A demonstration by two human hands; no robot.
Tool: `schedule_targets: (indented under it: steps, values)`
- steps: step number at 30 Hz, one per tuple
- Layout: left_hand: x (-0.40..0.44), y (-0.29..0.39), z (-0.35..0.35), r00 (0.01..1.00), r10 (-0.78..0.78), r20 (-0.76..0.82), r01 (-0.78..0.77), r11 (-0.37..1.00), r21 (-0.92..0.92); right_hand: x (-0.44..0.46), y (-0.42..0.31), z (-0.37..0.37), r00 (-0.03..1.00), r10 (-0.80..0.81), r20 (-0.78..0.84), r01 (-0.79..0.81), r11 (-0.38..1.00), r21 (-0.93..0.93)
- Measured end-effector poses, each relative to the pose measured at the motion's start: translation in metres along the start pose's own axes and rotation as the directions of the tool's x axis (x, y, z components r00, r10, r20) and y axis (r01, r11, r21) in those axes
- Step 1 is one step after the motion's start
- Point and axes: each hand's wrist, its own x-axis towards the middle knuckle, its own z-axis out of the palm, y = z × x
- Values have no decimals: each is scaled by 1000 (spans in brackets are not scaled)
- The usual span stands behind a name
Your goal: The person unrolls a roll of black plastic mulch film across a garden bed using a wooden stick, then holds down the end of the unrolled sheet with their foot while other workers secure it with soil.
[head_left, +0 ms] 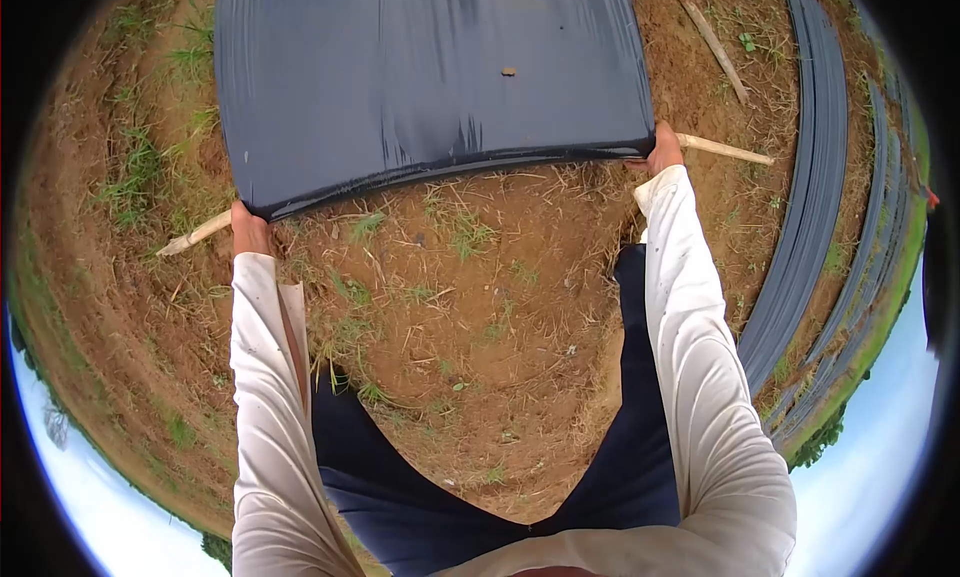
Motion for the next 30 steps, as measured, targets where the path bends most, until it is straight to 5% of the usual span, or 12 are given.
schedule_targets:
  steps: [2, 4, 7, 16, 18, 21, 27, 30]
  values:
    - [12, -6, -19, 999, 24, -24, -24, 1000, 15, 20, 1, -3, 986, 3, 168, -13, 998, 58]
    - [28, -5, -22, 998, 55, -23, -55, 998, 20, 41, 7, 6, 996, 54, 64, -64, 984, 168]
    - [31, 0, -4, 995, 92, 47, -89, 994, -66, 41, 8, 25, 977, -165, -133, 207, 882, 423]
    - [-5, 7, 21, 987, 87, -132, -90, 996, -14, 46, -2, 38, 974, -120, -195, 182, 922, 343]
    - [7, 7, 16, 994, 89, -60, -92, 994, -58, 43, -10, 52, 972, -126, -199, 193, 909, 369]
    - [8, 5, 8, 976, 89, -199, -86, 996, 24, 32, -7, 44, 967, -176, -183, 233, 901, 365]
    - [5, 9, 14, 998, 54, 33, -53, 997, -50, 68, -3, 47, 970, -160, -182, 225, 874, 432]
    - [10, 16, 9, 978, -52, -204, 70, 994, 82, 76, 6, 38, 982, -160, -100, 187, 890, 417]
